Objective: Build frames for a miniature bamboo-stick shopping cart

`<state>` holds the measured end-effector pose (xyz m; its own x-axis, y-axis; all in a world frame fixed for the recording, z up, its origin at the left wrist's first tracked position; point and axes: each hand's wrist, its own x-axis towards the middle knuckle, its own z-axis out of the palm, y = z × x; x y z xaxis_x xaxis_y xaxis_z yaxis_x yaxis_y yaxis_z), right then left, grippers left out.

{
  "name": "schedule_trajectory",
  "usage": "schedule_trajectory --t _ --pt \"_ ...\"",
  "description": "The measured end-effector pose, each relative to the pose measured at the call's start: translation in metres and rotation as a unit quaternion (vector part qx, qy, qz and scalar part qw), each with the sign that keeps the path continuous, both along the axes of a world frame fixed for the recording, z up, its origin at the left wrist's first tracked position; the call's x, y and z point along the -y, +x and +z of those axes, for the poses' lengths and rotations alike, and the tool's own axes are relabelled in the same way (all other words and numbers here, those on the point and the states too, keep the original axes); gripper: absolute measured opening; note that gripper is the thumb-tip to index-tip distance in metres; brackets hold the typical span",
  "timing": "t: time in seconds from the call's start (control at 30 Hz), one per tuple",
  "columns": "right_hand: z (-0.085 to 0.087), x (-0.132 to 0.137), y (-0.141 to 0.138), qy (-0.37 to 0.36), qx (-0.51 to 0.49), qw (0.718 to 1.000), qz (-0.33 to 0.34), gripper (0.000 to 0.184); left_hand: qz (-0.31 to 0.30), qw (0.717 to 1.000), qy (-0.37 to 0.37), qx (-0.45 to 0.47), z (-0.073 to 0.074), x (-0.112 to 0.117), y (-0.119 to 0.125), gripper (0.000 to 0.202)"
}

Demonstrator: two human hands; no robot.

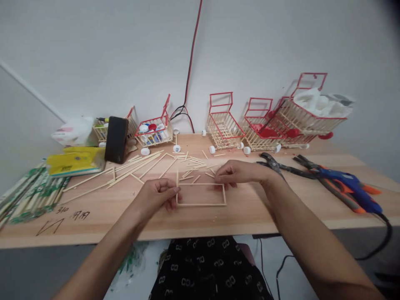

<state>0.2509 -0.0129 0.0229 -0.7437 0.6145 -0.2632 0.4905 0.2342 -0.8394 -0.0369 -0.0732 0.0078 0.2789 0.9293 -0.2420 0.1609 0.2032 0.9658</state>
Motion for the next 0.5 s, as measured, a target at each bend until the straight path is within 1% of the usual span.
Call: schedule_trajectory --t 0.1,0.2,0.3,0.37,0.4,0.43,0.5 --pt "0.001 0.003 -0.005 0.018 0.028 0.999 0.001 0.037 0.0 0.999 0.001 -0.032 0.0 0.011 0.0 0.025" --pt "0.001 0.003 -0.008 0.071 0.044 0.996 -0.022 0.035 0.012 0.998 0.005 -0.055 0.001 0.014 0.002 0.024" --pt "-0.003 0.002 -0.014 0.179 0.033 0.98 -0.081 0.03 0.024 0.998 0.007 -0.064 0.0 0.015 0.004 0.024" --pt "-0.007 0.002 -0.021 0.26 0.013 0.958 -0.122 0.022 0.023 0.997 0.009 -0.072 0.0 0.015 0.004 0.024" --pt "-0.009 0.002 -0.025 0.293 0.005 0.948 -0.127 0.019 0.021 0.997 0.011 -0.078 0.0 0.015 0.005 0.024" --pt "-0.011 0.002 -0.03 0.318 -0.001 0.941 -0.118 0.017 0.019 0.996 0.013 -0.086 0.001 0.015 0.005 0.025" --pt "-0.014 0.0 -0.039 0.346 0.004 0.936 -0.062 0.016 0.016 0.994 0.022 -0.108 0.004 0.017 0.005 0.025"
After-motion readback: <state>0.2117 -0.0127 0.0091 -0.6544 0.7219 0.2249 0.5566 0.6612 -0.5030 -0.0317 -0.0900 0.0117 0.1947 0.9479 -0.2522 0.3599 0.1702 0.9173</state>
